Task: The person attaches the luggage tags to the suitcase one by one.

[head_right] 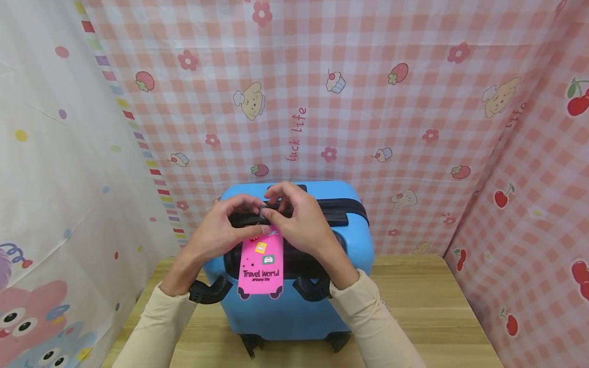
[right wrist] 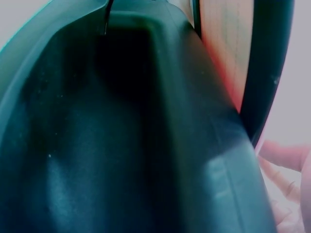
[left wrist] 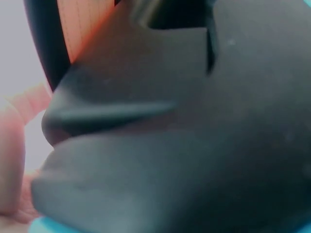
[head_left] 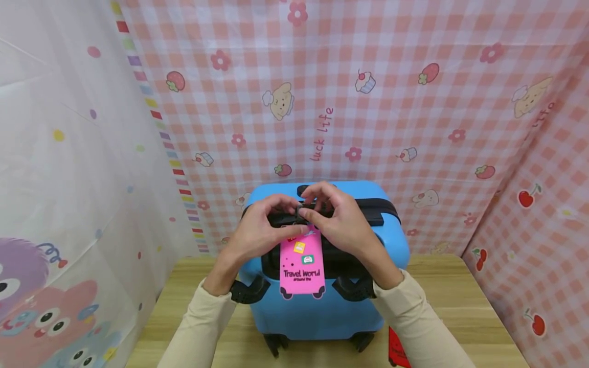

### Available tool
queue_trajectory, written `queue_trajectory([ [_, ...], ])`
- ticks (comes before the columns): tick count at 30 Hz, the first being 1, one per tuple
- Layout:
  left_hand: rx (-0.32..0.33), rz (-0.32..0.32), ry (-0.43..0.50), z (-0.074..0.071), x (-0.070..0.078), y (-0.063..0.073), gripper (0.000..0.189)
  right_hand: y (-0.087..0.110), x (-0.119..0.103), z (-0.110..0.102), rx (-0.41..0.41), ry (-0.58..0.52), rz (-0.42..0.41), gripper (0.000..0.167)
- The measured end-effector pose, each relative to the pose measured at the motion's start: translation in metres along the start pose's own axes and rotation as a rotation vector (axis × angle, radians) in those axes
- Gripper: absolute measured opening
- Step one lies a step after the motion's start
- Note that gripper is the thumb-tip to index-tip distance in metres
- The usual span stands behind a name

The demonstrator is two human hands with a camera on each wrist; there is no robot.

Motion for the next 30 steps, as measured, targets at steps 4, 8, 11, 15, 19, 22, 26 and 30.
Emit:
queue_trajectory([
  [4,-0.001,0.001,0.011,-0.0004,-0.0006,-0.0009,0.037,-0.0007,-0.0008,0.0006,-0.004,0.001,-0.008,0.022],
  [8,-0.006,0.005,0.022,-0.0007,-0.0009,-0.0021,0.036,-0.0016,-0.0006,0.0011,-0.006,0.005,0.002,0.019],
  [11,-0.014,0.008,0.039,-0.0008,-0.0016,-0.0029,0.034,-0.0023,0.0001,0.0016,-0.009,0.006,0.016,0.018],
  [15,-0.026,0.017,0.059,-0.001,-0.0025,-0.0037,0.033,-0.0032,0.0014,0.0026,-0.013,0.01,0.024,0.018],
  [19,-0.031,0.025,0.059,-0.0015,-0.0028,-0.0042,0.032,-0.0037,0.0017,0.0032,-0.015,0.016,0.027,0.017],
  [22,-0.032,0.024,0.054,-0.0017,-0.0032,-0.0045,0.033,-0.0038,0.0016,0.0033,-0.015,0.02,0.029,0.016],
  [26,-0.029,0.021,0.056,-0.0025,-0.0034,-0.0048,0.033,-0.0043,0.0018,0.0038,-0.012,0.021,0.031,0.014],
  [30,-0.022,0.02,0.063,-0.0037,-0.0038,-0.0049,0.032,-0.0046,0.0019,0.0047,-0.013,0.023,0.035,0.014],
])
Point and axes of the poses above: each hand's wrist, its own y-axis away from the middle knuckle, its own z-axis out of the palm, x = y × z, the point moved 8 cm from there along -y, towards the middle knuckle, and after that the axes turned 6 degrees about -x, right-handed, at the moved point
